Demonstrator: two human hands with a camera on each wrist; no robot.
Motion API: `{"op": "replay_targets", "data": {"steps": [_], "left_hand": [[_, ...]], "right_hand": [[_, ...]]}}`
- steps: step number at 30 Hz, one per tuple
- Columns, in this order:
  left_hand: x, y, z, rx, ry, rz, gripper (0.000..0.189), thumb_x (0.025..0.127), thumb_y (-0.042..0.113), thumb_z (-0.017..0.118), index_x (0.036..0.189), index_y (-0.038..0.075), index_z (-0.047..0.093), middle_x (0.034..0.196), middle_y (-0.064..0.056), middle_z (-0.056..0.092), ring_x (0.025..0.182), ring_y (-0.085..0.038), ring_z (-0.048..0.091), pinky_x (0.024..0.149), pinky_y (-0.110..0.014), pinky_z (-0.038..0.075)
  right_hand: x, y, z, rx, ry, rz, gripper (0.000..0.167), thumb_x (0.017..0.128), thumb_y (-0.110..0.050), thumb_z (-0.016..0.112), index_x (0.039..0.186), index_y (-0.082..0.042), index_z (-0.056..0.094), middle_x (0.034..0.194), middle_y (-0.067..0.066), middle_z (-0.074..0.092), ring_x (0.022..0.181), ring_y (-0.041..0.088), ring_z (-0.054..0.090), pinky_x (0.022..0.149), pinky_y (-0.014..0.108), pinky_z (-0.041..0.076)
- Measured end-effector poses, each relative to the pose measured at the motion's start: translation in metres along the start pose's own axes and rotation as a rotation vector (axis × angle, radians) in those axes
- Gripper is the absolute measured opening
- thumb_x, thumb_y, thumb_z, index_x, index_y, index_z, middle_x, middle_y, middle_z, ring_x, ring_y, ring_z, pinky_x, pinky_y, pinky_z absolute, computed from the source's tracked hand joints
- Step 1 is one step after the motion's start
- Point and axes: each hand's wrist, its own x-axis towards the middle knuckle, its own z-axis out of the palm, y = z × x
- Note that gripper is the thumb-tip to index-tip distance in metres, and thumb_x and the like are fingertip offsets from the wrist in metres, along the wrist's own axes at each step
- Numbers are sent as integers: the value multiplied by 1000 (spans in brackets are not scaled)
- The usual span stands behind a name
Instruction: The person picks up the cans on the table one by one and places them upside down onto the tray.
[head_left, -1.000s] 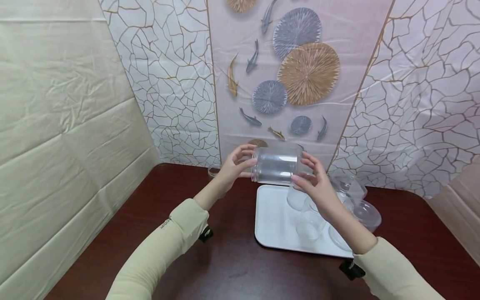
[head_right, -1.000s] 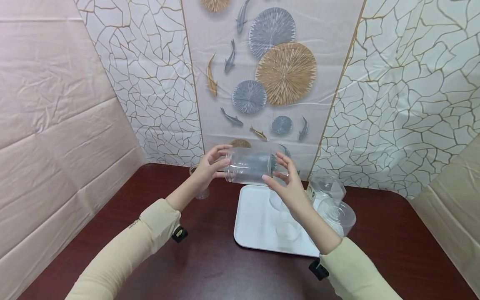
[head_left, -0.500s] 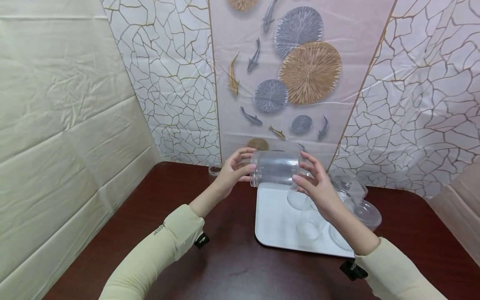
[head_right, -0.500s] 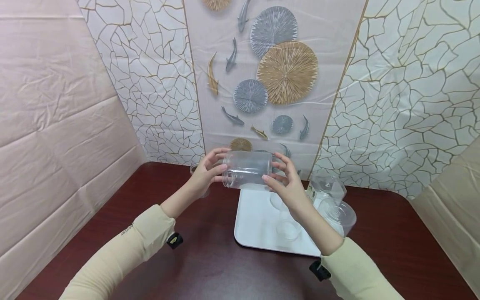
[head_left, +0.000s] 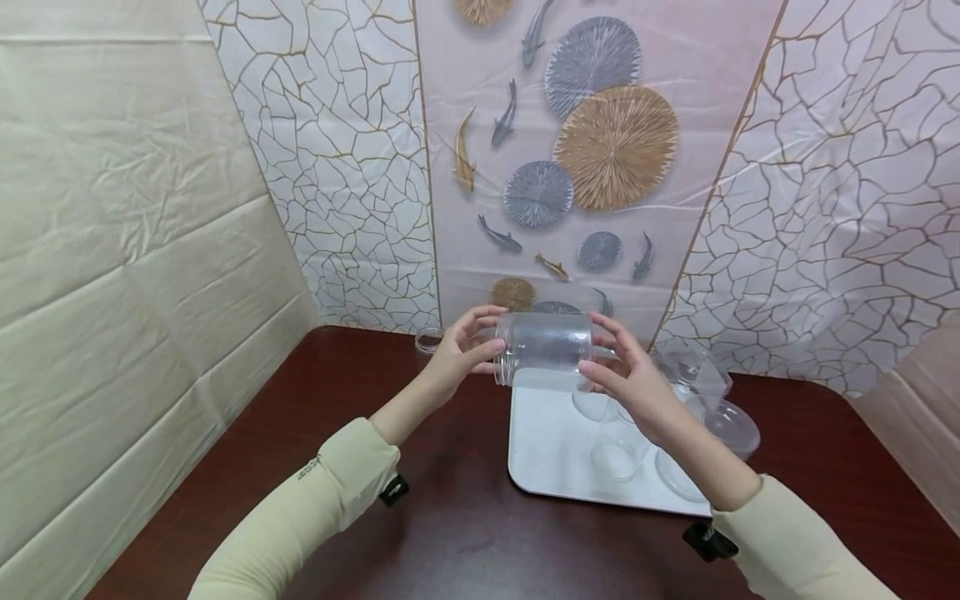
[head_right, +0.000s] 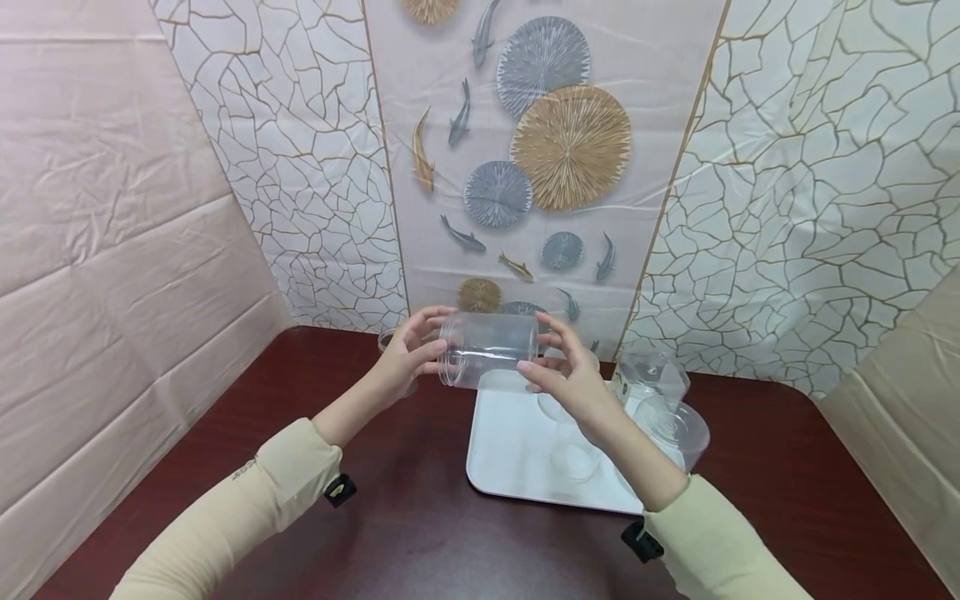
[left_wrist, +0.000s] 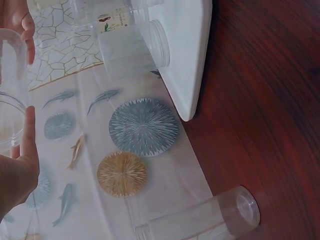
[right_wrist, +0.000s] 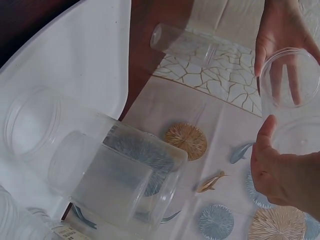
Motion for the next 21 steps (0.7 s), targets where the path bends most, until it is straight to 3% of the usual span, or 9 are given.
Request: {"op": "replay_targets", "data": {"steps": [5,8,11,15,17,21], "left_hand": [[-5,-2,-2,7,-6,-41,61,84,23,65,135,2,38,131,-19,45,100,-15,57,80,-42,56],[-8,-4,-3,0,-18,-61,70,81,31,70,135,1,37,130,-21,44,100,-14,57,79,-40,57],[-11,-6,-4,-4,-32,-75,75,80,34,72,136,0,36,131,-23,43,105,-20,57,78,-39,57],[-15,-8,-6,2,-47,-78,65,83,25,69,135,1,37,132,-22,44,106,-21,58,80,-38,57],[-18,-10,-7,17,-54,-74,61,84,22,68,134,1,39,131,-21,46,101,-14,59,81,-37,56],[-22,-13,-8,73,-73,-69,59,85,20,69,133,-1,40,131,-27,46,100,-15,60,85,-40,54]], "right_hand": [[0,0,-1,-23,-44,11,64,93,-13,56,146,-14,20,136,23,29,101,7,53,77,27,54],[0,-1,-3,-50,-73,27,65,92,-15,58,145,-14,20,137,23,27,102,11,51,76,29,54],[0,-3,-4,-71,-94,40,66,92,-15,58,145,-13,19,137,23,26,100,12,52,75,31,54],[0,-5,-4,-120,-110,19,65,91,-14,57,144,-11,21,135,24,28,99,17,51,73,34,54],[1,-6,-5,-157,-111,3,64,91,-14,58,143,-10,23,134,25,30,99,22,50,72,35,55],[2,-8,-6,-231,-111,-24,63,89,-15,60,142,-10,27,132,26,33,99,29,50,69,36,52]]}}
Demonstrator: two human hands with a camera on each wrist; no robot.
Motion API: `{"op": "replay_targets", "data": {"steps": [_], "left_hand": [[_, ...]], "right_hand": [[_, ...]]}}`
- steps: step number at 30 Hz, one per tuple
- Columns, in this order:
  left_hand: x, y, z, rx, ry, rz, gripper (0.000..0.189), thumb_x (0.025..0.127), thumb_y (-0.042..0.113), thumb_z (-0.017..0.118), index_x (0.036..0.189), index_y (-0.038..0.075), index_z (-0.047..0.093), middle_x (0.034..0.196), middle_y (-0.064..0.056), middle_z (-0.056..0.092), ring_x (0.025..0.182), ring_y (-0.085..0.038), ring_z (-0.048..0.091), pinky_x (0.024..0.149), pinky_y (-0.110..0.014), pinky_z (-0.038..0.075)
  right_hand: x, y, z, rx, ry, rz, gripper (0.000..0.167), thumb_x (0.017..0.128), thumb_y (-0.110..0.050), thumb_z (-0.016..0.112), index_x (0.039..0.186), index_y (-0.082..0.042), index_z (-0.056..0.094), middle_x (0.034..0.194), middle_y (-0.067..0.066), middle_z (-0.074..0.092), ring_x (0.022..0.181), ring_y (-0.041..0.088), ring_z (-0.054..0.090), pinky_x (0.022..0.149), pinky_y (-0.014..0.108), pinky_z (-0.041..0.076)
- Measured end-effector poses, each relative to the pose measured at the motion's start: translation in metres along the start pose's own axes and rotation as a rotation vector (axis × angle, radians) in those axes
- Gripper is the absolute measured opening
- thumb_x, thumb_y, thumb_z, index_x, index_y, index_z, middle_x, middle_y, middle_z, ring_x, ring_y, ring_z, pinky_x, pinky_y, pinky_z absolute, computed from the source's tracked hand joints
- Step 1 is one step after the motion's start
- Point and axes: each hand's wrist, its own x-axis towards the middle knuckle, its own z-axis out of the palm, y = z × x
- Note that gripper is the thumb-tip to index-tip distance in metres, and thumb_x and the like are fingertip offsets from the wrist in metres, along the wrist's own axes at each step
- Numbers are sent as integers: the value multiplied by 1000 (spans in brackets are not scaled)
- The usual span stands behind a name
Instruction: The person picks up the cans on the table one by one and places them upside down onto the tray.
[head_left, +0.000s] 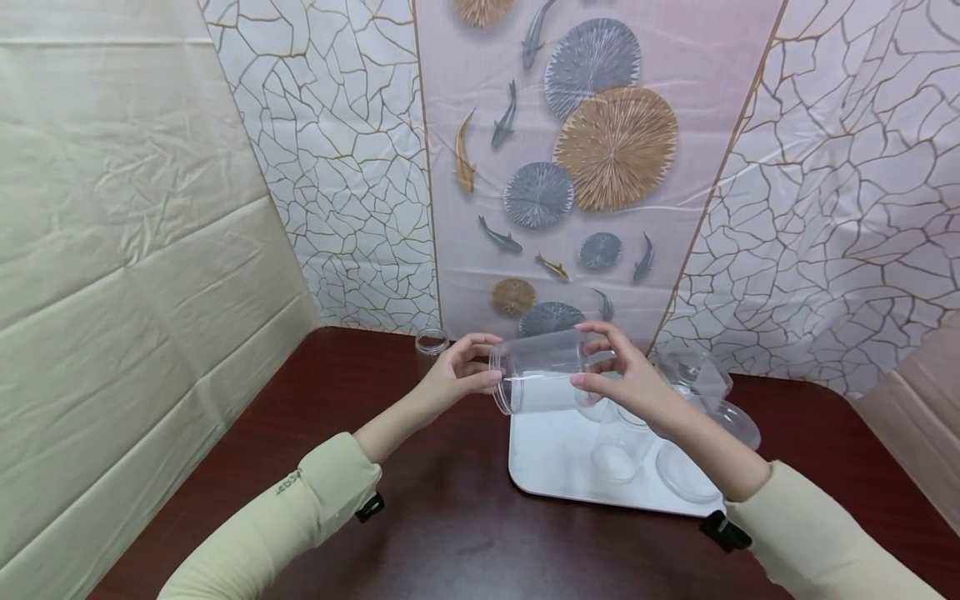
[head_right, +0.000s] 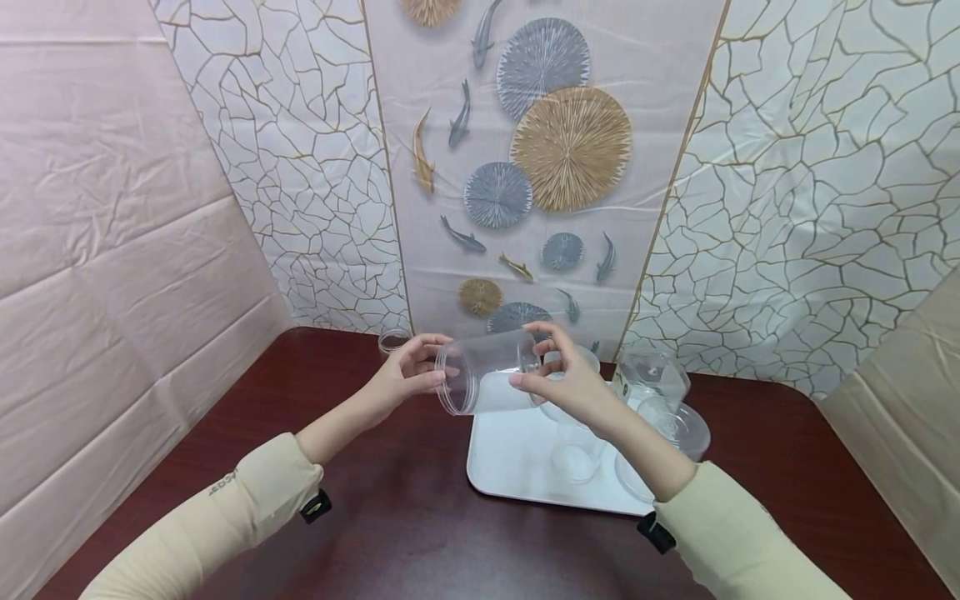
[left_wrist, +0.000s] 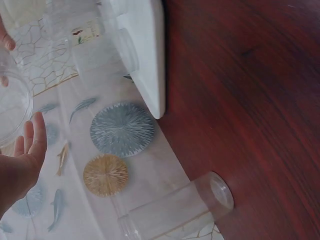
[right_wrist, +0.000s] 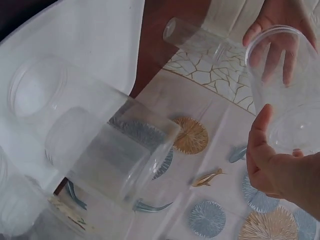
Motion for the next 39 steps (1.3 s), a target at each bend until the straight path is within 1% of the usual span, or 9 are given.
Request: {"op": "replay_targets", "data": {"steps": [3,6,9,12,17,22,25,31,39], "left_hand": [[-3,-2,0,54,-13,8,54,87,14,67,132,-1,41,131,-29,46,105,-26,61,86,-42,54],[-7,-3,0,127,-17,35,47,87,6,64,130,0,44,131,-26,48,109,-34,59,85,-37,54],[-10,-6,-1,198,-29,70,44,88,3,62,129,1,48,130,-23,51,110,-34,59,87,-33,53],[-14,-10,-3,227,-59,91,44,89,2,61,131,0,47,131,-23,52,113,-35,58,93,-37,51],[-22,-19,-9,276,-85,77,44,89,2,60,132,0,48,132,-21,53,118,-35,55,99,-45,46],[-31,-24,-16,338,-56,58,37,89,5,61,126,0,53,129,-18,56,115,-33,57,95,-44,49],[-37,-26,-20,365,-42,57,34,90,6,61,123,0,56,126,-17,58,113,-31,59,92,-40,50],[-48,-30,-26,419,-57,58,31,90,7,60,120,2,58,122,-15,61,109,-27,61,89,-27,50],[-56,-26,-29,449,-84,64,31,90,9,62,120,3,58,121,-12,61,107,-24,61,89,-32,51]], "right_hand": [[1,-2,0,-53,-1,8,63,88,-16,63,141,-11,30,129,25,35,97,30,51,69,35,48],[1,-2,0,-105,-5,12,63,87,-19,65,140,-13,33,128,24,37,97,31,51,68,34,46],[2,-3,1,-165,-14,-1,63,86,-22,66,139,-14,34,128,22,38,97,31,50,67,34,46],[3,-2,2,-252,-9,-37,62,85,-24,68,138,-13,37,126,20,40,95,28,49,67,32,46],[6,0,5,-395,8,-88,62,84,-28,69,137,-13,40,121,19,42,89,24,42,66,31,43],[10,1,6,-477,8,-101,66,82,-32,71,138,-16,39,128,19,42,102,29,46,72,35,45],[14,1,6,-503,18,-116,67,82,-33,71,139,-15,39,129,21,42,109,34,46,79,44,46],[20,3,3,-531,35,-107,68,82,-36,71,139,-16,39,125,21,43,108,37,49,83,54,46],[35,4,-5,-558,-8,-75,71,83,-37,69,142,-13,37,131,27,38,115,41,46,88,59,43]]}}
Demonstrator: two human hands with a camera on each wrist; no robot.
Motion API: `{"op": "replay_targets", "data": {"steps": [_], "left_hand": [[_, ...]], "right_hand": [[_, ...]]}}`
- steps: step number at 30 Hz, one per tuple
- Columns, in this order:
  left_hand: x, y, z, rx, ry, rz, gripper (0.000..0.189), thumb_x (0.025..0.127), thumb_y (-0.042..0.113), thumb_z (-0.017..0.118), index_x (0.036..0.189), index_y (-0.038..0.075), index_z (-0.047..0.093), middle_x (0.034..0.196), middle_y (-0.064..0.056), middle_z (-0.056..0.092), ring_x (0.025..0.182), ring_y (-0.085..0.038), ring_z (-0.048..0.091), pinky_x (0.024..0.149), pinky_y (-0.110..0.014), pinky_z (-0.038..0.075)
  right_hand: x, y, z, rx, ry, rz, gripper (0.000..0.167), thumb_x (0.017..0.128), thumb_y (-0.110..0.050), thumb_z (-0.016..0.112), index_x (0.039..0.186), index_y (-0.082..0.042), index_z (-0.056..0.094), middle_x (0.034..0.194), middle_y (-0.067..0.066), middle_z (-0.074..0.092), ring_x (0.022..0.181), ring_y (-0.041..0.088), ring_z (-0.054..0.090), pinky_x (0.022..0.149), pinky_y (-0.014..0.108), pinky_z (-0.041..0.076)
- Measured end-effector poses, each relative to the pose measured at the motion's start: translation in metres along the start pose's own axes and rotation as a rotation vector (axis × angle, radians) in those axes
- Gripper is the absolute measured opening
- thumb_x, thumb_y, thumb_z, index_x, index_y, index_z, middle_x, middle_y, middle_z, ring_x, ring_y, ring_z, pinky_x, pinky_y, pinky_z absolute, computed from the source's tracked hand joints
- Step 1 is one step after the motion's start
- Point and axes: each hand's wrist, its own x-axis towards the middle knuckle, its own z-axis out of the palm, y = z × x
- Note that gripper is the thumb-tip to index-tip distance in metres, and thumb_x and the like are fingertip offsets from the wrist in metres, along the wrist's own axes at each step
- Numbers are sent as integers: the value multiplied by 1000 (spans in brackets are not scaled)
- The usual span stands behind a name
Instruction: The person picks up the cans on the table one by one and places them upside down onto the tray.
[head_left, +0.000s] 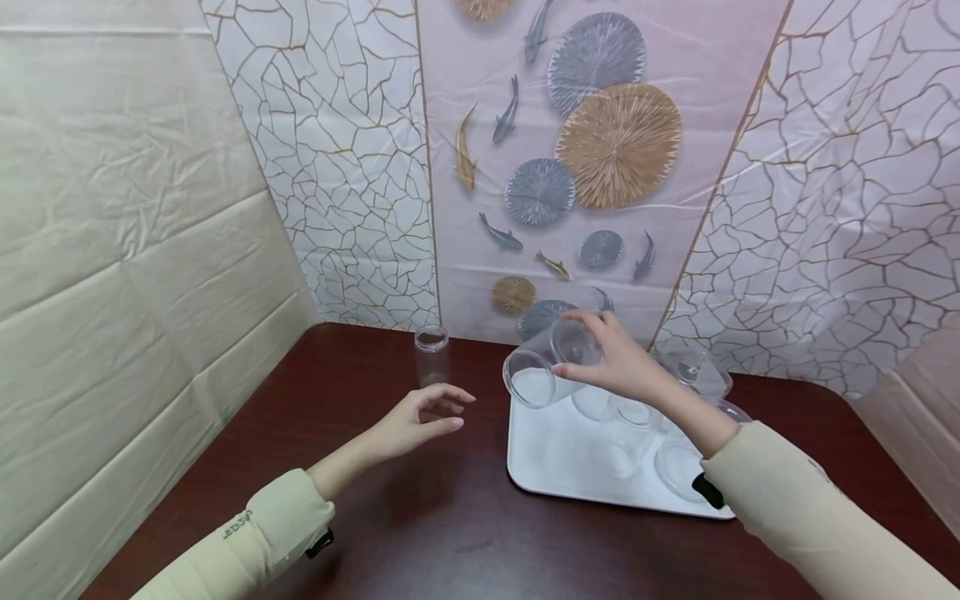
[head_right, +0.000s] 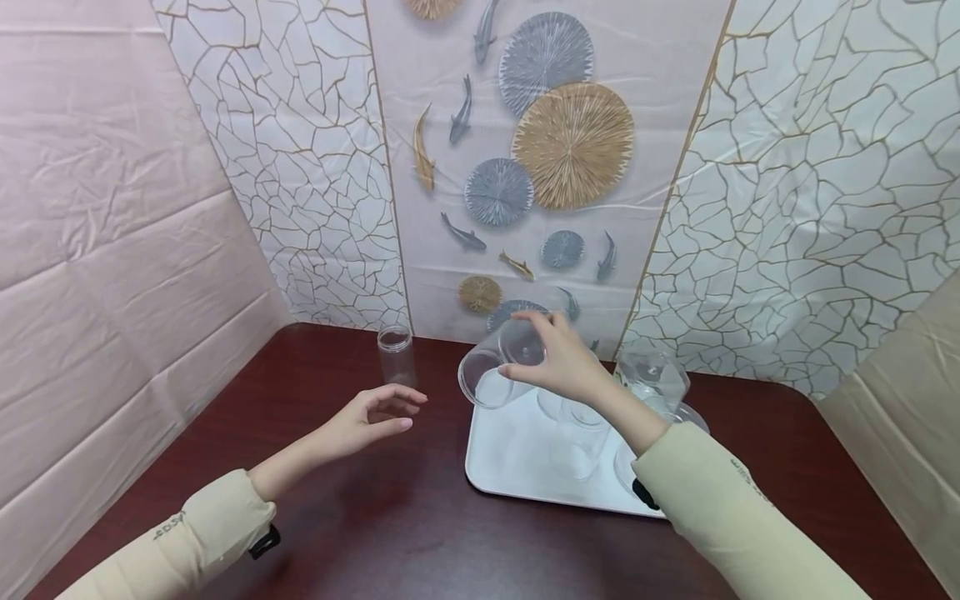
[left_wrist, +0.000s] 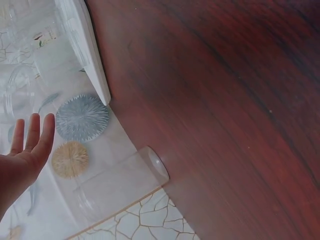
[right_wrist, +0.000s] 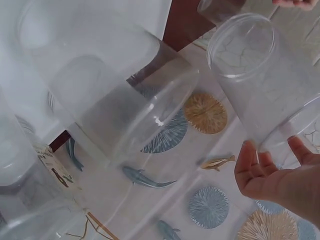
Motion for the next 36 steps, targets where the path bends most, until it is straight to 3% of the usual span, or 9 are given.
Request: {"op": "replay_targets", "data": {"steps": [6,16,25,31,36], "left_hand": [[-3,1,-1,3,-24,15,31,90,10,61,120,2,58,122,-13,61,107,-22,60,91,-35,51],[-11,-3,-1,5,-11,2,30,90,11,63,119,6,59,121,-10,62,106,-16,60,89,-30,52],[-17,-6,-1,32,2,27,30,90,11,62,120,7,59,119,-8,63,106,-14,60,90,-44,51],[-13,-4,-3,40,-1,41,32,89,9,63,120,2,58,119,-9,63,104,-12,60,88,-46,51],[-10,-4,2,21,-29,21,30,90,11,63,119,6,59,119,-8,62,105,-10,58,89,-39,51]], "right_hand": [[14,3,-6,-28,-62,11,74,84,-35,68,143,-6,34,135,31,33,122,46,40,94,62,39],[47,-2,-6,-197,-180,-3,69,78,-36,72,136,-9,44,126,31,43,110,41,47,89,57,42],[76,-8,3,-472,-311,81,74,80,-43,70,141,-12,40,134,31,39,113,48,49,97,59,40],[88,-6,3,-456,-322,139,77,81,-42,69,143,-10,38,142,31,33,121,49,45,99,59,39],[91,-3,8,-434,-349,192,80,81,-45,68,146,-13,33,145,30,30,127,47,40,102,59,37]]}}
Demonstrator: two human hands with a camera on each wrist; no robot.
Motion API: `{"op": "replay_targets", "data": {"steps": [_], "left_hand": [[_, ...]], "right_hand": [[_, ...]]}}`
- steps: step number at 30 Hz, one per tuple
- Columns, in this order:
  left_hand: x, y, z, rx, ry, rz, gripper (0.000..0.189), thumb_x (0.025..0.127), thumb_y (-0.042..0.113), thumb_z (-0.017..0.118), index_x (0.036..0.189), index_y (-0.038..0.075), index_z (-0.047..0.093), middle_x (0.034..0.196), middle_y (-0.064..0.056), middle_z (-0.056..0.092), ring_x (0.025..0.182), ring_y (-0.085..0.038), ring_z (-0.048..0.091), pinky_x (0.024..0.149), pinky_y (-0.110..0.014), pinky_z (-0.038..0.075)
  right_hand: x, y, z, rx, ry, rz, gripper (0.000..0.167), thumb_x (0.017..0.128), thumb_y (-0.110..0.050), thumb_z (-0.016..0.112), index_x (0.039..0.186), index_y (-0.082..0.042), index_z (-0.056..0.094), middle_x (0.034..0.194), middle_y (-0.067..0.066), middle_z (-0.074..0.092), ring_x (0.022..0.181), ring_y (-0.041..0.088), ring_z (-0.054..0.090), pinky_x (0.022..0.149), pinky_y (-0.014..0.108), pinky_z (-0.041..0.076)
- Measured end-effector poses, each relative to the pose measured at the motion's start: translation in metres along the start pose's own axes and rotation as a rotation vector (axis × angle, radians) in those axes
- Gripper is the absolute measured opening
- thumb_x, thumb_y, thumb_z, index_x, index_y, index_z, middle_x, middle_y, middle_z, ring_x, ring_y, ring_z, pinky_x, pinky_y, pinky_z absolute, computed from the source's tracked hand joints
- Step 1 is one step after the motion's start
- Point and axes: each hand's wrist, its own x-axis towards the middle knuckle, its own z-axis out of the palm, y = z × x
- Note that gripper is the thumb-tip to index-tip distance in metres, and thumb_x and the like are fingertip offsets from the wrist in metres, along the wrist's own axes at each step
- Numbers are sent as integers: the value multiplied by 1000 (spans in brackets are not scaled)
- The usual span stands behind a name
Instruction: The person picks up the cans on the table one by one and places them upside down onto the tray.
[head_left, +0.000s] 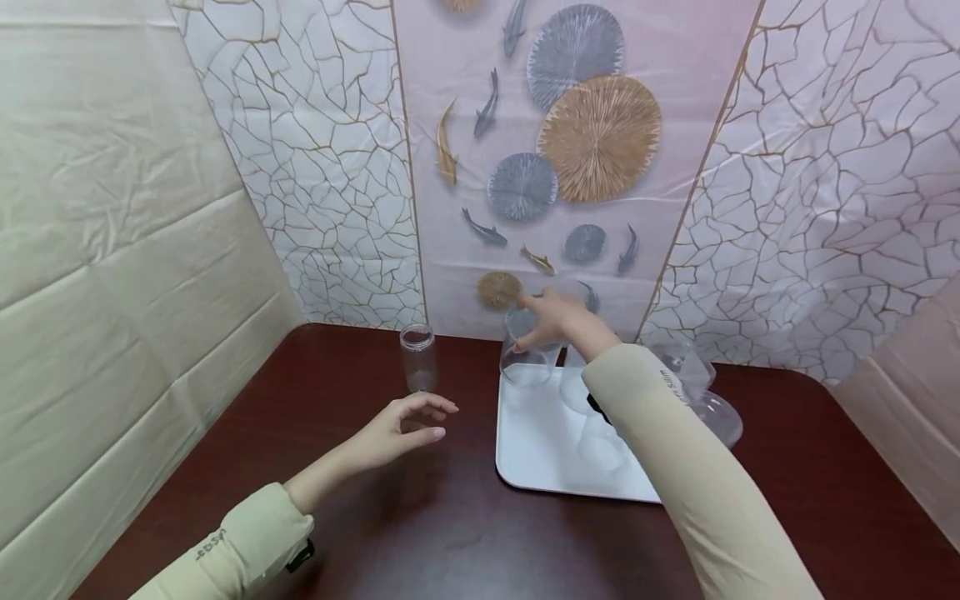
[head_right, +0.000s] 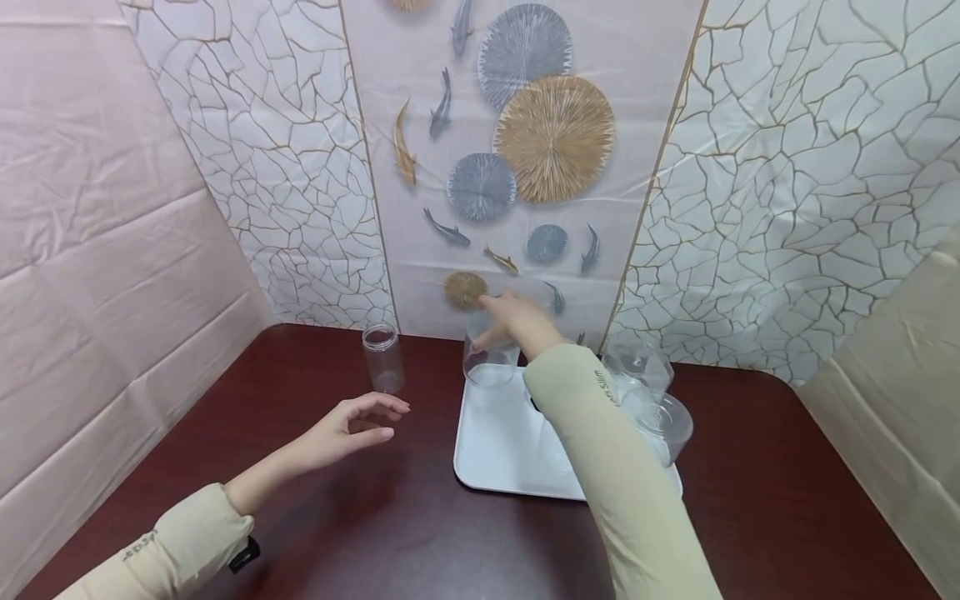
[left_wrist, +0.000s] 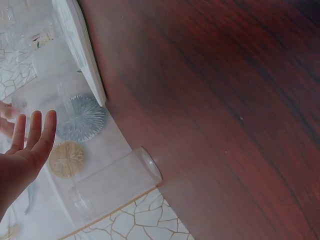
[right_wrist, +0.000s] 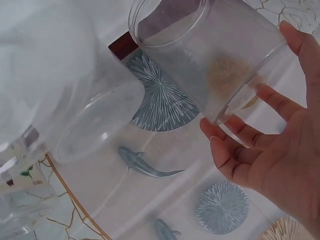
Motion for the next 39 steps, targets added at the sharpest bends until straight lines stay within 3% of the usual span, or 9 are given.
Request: {"op": "replay_targets", "data": {"steps": [4,8,13,21,34,39], "left_hand": [[0,0,4,-11,-14,-7,29,90,11,63,118,7,59,120,-8,62,105,-9,57,89,-32,51],[2,2,6,-17,-11,7,28,90,10,62,118,6,60,119,-9,62,104,-11,58,88,-33,51],[4,4,5,-18,-12,8,28,90,10,62,117,6,60,119,-10,62,104,-11,58,88,-35,51],[3,3,7,-24,-32,-9,28,90,12,62,118,9,60,119,-8,62,104,-9,58,87,-27,51],[2,2,7,-27,-34,-12,29,90,11,62,118,4,59,120,-10,62,104,-8,57,87,-27,51],[1,1,8,-25,-32,-6,31,90,11,62,119,1,58,119,-11,62,104,-8,57,89,-35,51]], "right_hand": [[3,-3,4,18,-35,40,81,82,-45,67,148,-14,30,149,29,25,133,46,33,106,60,31],[5,-5,7,45,-59,88,80,83,-43,67,148,-15,29,152,26,20,136,46,28,108,62,26],[10,-8,17,92,-74,141,78,82,-38,70,146,-15,33,152,27,19,135,48,27,106,62,29],[16,-14,33,108,-59,184,80,81,-35,72,145,-11,33,150,32,16,132,52,30,106,61,31],[16,-9,39,183,-106,174,83,84,-33,70,149,-7,24,153,30,8,138,50,17,111,60,23],[14,-15,38,170,-98,192,82,84,-30,70,148,-6,25,153,30,11,138,49,20,111,59,24]]}}
